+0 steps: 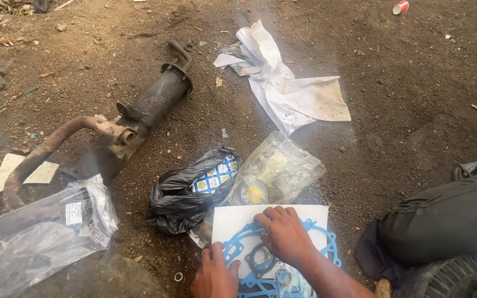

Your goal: Applying sealant and installing gaskets onto an engine casing during a mechanical repair.

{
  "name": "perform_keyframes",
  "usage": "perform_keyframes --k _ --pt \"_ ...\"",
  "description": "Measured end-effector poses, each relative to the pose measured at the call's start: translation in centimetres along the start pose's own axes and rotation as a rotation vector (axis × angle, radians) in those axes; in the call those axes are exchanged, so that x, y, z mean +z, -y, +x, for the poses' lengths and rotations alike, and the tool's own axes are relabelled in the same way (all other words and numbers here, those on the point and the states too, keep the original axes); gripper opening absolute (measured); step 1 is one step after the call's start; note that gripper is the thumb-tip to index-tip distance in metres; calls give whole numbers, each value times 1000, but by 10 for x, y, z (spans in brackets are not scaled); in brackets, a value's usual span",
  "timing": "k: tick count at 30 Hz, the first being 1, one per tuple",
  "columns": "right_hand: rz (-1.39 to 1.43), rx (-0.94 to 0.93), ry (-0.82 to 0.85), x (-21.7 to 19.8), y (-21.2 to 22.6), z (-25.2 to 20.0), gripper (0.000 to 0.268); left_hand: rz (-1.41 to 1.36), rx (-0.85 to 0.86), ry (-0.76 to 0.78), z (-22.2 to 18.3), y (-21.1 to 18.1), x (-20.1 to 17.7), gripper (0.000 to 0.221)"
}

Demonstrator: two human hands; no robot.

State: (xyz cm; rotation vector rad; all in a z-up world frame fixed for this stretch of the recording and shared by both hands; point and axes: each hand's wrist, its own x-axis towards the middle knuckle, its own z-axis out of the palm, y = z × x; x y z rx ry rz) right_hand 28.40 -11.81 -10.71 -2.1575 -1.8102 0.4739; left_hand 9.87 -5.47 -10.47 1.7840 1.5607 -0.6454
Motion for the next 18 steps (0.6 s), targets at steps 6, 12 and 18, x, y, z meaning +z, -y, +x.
perform_keyframes --k 6,12,18 --pt "4 16 -12 -2 -3 -3 48 46 17 -170 14 15 27 46" --pt "5 102 46 0 -8 4 40 10 4 -230 18 22 27 37" --pt "105 206 18 3 -14 3 31 -78 -15 -282 13 26 19 39"
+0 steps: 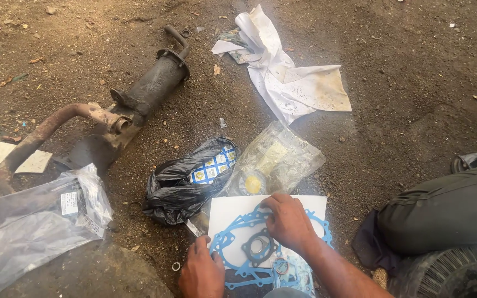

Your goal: Applying sealant and installing gaskets onto an engine casing during a mechanical repair.

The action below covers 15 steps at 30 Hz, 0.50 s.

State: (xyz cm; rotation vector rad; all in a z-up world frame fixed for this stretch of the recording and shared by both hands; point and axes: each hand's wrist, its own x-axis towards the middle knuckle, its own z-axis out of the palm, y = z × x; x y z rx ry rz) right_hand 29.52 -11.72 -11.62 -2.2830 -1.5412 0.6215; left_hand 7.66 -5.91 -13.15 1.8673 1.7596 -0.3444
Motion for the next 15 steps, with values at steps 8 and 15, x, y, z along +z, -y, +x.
perform_keyframes --k 8,15 --pt "43 -164 -126 -12 15 4 38 -13 114 117 -22 7 -27 12" --pt "-46 -220 82 -21 21 12 38 -278 533 245 -16 90 83 21"
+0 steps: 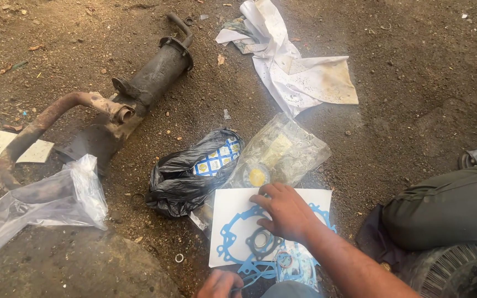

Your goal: Applying sealant and installing gaskets onto an engine casing during a mechanical repair.

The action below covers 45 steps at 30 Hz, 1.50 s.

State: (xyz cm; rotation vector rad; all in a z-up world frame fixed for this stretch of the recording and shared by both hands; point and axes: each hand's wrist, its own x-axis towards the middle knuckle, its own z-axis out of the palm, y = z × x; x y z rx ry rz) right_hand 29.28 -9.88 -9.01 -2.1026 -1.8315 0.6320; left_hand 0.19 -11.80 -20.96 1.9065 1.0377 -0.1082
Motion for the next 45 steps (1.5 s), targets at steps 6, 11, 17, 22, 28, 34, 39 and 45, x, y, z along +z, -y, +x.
perform_keyframes --k 6,11,17,22,28,34,39,45 --pt "-254 -231 -15 17 -7 0 45 -134 88 35 3 30 16 21" --pt "-296 -260 -55 28 -20 4 28 -154 -8 69 7 29 3 35" --pt "-296 -196 23 14 -7 9 16 -124 8 165 7 48 24 34" --pt "-111 -96 64 -17 2 11 7 -136 -4 208 11 64 36 34" --pt "146 84 231 -64 -4 12 14 -156 37 212 2 47 30 32" --pt "263 65 138 -123 21 -15 20 -186 194 36 -14 33 19 27" --pt "330 -35 -33 -158 51 -35 38 -52 322 -278 -42 -43 -87 27" --pt "188 -107 -151 -163 81 -50 22 90 351 -483 -71 -101 -174 22"
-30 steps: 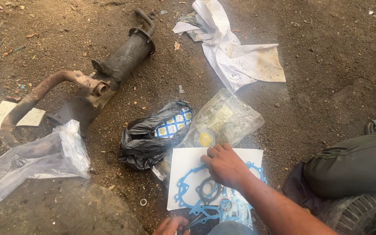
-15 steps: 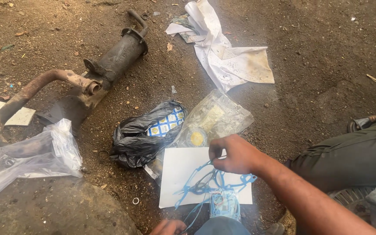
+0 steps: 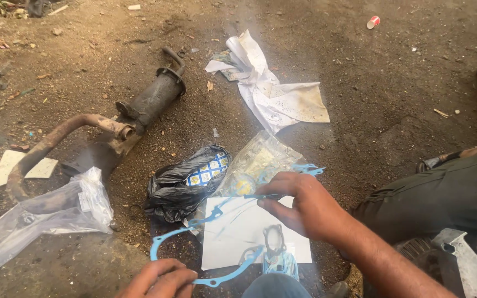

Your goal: Applying sealant and installing gaskets onto an engine casing during a mechanical repair.

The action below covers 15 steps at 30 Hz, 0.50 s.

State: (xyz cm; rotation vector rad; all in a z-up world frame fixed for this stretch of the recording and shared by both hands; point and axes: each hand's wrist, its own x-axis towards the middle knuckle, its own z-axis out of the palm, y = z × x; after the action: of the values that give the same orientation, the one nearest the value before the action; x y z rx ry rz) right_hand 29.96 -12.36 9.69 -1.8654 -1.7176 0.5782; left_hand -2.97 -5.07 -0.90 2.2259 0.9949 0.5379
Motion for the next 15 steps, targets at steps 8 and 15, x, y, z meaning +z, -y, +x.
perform_keyframes --k 8,15 --pt "-195 -247 -260 -16 43 -29 22 138 130 79 -30 23 -88 23" --pt "398 339 -119 -54 83 -46 28 226 149 533 -6 -95 -185 23"
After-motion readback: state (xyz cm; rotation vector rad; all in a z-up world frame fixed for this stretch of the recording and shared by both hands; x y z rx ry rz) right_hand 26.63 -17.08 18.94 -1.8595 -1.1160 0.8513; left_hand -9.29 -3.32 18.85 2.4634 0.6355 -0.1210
